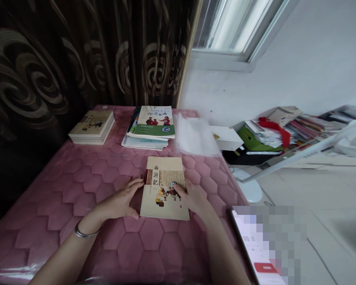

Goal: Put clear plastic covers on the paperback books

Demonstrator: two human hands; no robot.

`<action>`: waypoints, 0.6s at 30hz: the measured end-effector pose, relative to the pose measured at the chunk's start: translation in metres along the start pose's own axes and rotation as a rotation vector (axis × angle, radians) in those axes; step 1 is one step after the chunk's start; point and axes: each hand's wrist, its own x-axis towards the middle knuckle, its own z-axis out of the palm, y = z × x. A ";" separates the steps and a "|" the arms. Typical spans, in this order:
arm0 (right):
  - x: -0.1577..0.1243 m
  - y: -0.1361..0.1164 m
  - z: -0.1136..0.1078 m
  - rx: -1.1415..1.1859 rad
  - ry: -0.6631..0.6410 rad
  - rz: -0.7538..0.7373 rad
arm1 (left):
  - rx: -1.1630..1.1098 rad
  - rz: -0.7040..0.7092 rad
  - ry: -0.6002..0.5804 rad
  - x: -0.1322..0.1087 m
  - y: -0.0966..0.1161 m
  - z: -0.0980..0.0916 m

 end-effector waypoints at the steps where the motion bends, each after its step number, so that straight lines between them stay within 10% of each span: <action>1: 0.000 0.001 0.000 0.010 -0.003 -0.005 | 0.007 -0.001 -0.004 0.000 0.000 0.000; 18: 0.001 -0.002 0.009 -0.219 0.074 0.073 | 0.038 0.015 -0.017 -0.002 0.003 -0.002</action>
